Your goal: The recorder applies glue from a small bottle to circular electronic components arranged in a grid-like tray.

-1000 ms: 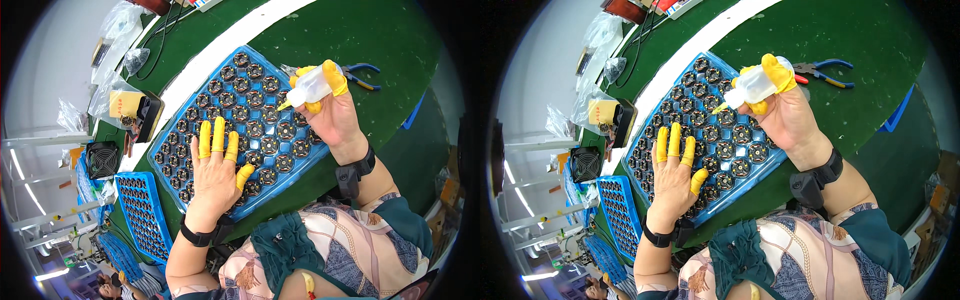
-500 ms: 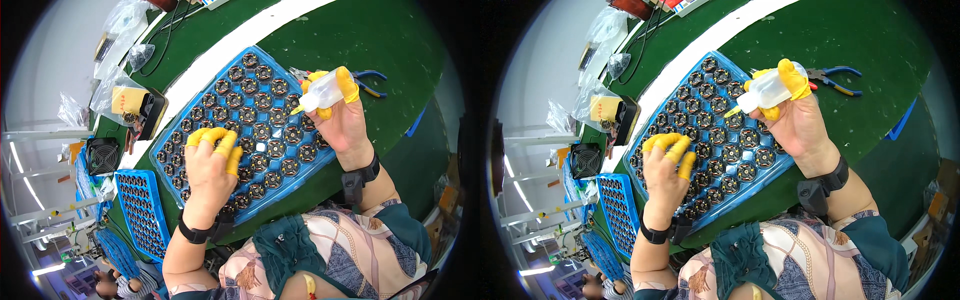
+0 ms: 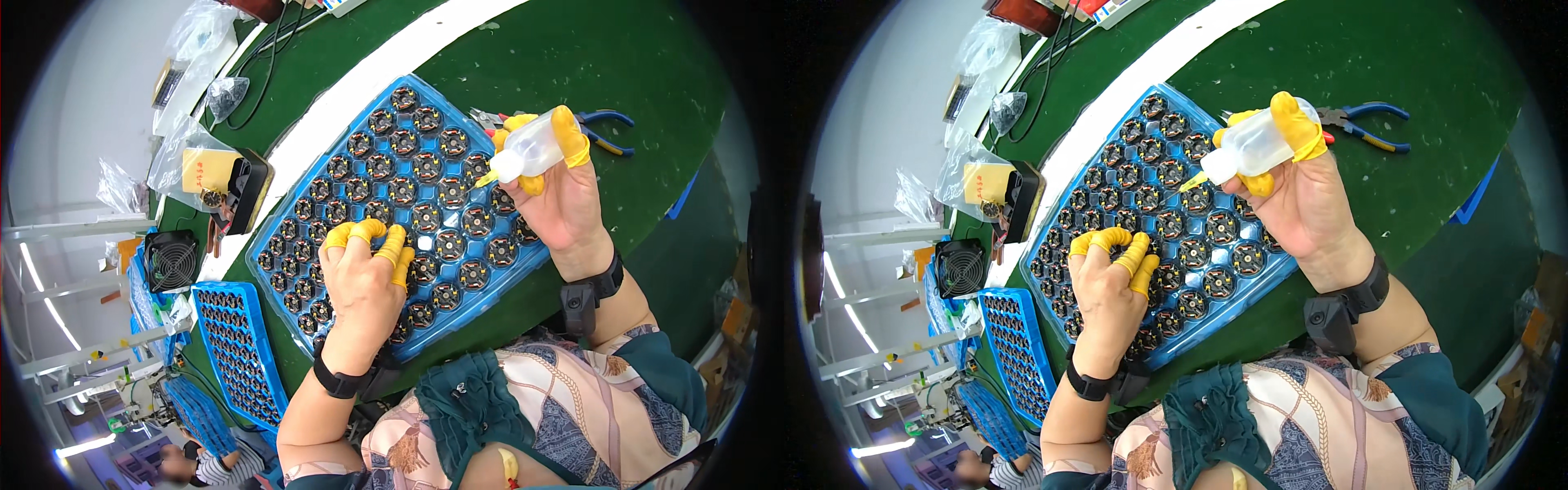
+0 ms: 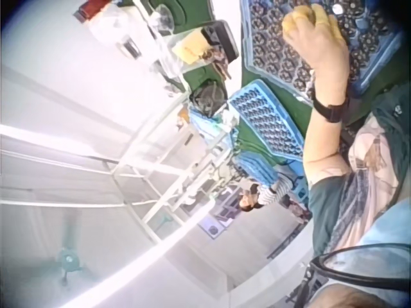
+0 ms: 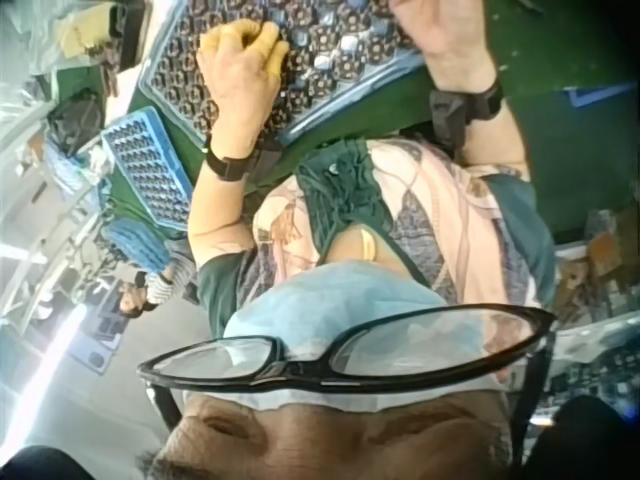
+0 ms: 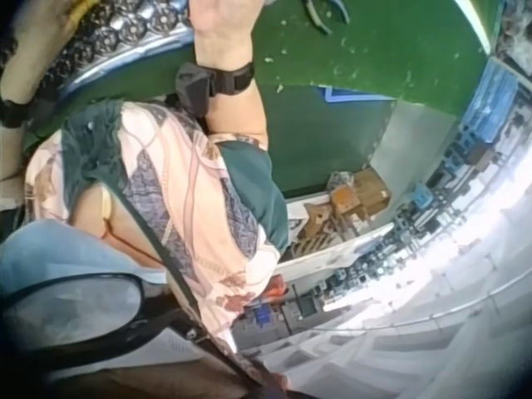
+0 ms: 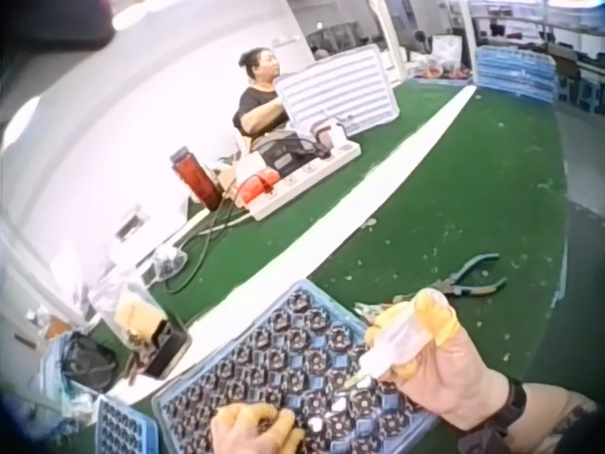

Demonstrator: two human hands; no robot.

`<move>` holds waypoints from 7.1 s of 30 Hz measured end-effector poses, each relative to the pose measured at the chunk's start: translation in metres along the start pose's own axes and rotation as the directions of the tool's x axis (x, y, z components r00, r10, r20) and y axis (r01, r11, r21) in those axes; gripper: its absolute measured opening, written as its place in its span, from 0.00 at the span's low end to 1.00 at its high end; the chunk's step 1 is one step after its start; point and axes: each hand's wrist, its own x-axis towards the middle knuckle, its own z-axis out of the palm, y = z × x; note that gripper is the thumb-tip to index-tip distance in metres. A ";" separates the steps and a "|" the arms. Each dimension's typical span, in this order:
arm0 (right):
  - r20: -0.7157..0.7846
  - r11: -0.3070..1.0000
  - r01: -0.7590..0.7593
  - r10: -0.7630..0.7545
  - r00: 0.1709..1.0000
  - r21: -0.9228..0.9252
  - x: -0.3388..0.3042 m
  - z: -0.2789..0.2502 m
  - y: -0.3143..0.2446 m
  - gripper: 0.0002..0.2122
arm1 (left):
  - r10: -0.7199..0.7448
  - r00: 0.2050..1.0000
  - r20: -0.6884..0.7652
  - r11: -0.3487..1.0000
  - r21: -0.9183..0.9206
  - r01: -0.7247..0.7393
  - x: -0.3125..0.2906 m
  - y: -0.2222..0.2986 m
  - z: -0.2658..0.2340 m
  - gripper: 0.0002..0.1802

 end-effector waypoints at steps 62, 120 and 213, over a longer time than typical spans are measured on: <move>-0.032 0.998 -0.007 0.005 0.999 -0.055 0.001 0.008 0.002 0.17 | -0.155 0.985 0.081 0.986 -0.046 0.159 0.014 -0.001 0.008 0.32; -0.026 0.996 -0.027 0.025 0.999 -0.088 0.000 0.008 -0.001 0.18 | -0.377 0.904 -0.202 0.896 -0.328 0.300 -0.020 -0.036 -0.053 0.25; 0.112 0.485 0.107 -0.018 0.994 -0.868 -0.051 0.032 0.029 0.17 | -0.764 0.628 -0.150 0.491 -0.767 0.414 -0.177 -0.112 0.011 0.29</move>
